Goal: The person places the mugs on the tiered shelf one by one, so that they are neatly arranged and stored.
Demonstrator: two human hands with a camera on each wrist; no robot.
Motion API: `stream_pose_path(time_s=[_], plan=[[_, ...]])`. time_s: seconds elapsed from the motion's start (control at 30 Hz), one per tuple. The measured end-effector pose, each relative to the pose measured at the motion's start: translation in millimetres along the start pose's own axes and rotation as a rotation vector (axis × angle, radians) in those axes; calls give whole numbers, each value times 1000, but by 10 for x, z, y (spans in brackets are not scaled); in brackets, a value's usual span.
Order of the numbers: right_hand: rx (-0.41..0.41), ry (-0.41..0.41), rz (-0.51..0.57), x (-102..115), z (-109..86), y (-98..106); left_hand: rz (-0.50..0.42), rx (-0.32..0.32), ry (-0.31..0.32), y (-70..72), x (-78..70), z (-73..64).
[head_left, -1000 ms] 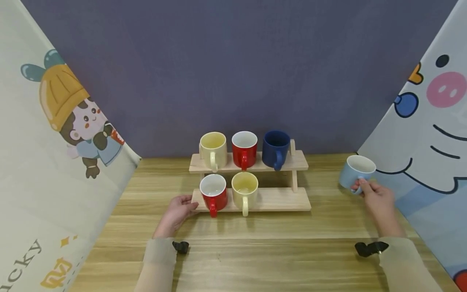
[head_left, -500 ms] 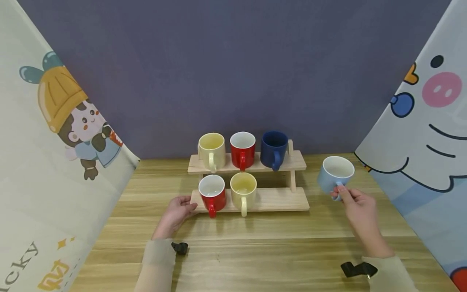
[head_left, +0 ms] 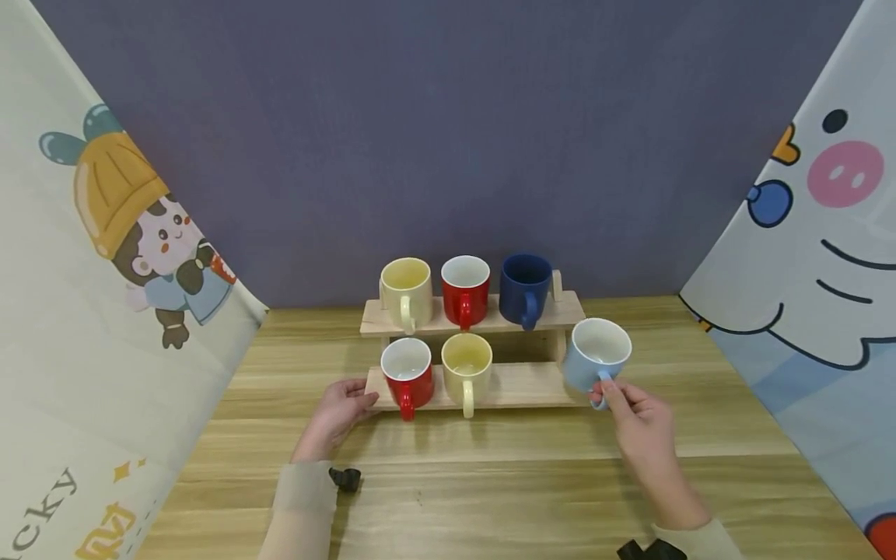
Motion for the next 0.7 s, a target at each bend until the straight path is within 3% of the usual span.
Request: stream_pose_path(time_s=[0.3,0.4,0.7], plan=[[68,80,11,-40,-175,-290,-32,10,-24,-4,9,-21],[83,69,33,-45,-208,-395,-60,16,-28,-3,12,-23],[114,27,69,-120,-279,-640,-30,12,-23,4,3,-31]])
Point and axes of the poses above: each hand's wrist, its own z-axis towards the middle knuckle, its own y-axis out of the back of the hand, x = y × z, the point moved 3 cm from there along z, towards the middle knuckle, and after that the axes turned 3 degrees about z, right-handed, at the moved point
